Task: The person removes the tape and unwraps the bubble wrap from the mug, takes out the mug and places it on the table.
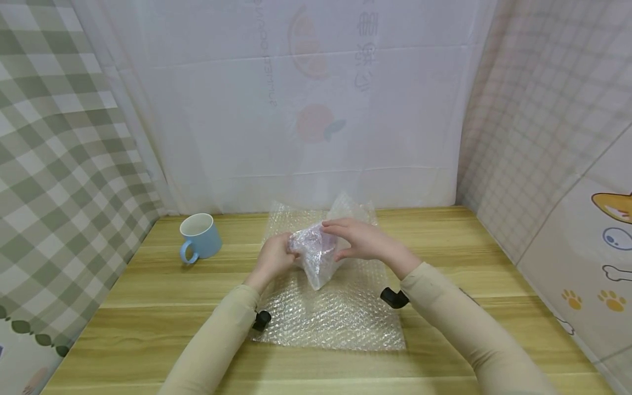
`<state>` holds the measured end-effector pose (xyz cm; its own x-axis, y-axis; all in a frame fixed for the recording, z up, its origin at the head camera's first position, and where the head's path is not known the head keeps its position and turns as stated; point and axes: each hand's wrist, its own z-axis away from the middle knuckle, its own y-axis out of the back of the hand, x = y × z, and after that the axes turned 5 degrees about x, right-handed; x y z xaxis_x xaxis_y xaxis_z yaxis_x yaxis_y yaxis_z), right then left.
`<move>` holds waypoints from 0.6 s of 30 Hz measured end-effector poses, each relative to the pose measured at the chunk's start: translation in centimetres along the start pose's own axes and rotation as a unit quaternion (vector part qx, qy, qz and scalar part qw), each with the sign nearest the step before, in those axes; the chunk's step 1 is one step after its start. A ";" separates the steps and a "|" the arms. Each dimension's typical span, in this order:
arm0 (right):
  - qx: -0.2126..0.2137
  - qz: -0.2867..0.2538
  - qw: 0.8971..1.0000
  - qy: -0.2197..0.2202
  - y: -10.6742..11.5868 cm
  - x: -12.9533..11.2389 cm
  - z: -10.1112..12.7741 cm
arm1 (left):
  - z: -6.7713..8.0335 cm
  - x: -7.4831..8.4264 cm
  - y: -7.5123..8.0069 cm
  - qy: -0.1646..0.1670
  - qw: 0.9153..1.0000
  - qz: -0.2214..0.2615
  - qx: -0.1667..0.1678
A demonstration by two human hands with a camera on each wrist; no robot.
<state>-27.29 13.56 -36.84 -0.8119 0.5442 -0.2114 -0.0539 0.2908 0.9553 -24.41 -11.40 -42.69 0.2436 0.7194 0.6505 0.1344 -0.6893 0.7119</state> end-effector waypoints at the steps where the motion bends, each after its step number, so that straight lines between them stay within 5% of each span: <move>1: -0.005 0.002 1.000 -0.004 -0.1 0.0 0.0 | 0.0 0.0 0.0 0.000 1.000 0.000 0.000; 13: 0.022 0.047 0.999 -0.010 -0.8 -0.3 -0.2 | -0.2 0.4 0.8 0.005 0.999 0.019 -0.031; 18: 0.030 0.051 0.998 -0.008 -1.0 -0.2 -0.3 | -0.8 0.7 2.0 -0.036 0.997 -0.020 -0.061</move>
<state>-27.23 12.94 -37.66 -0.8023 0.5853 -0.1175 0.0642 0.2803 0.9578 -24.77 -12.21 -40.56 0.3098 0.7351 0.6031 0.0280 -0.6411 0.7670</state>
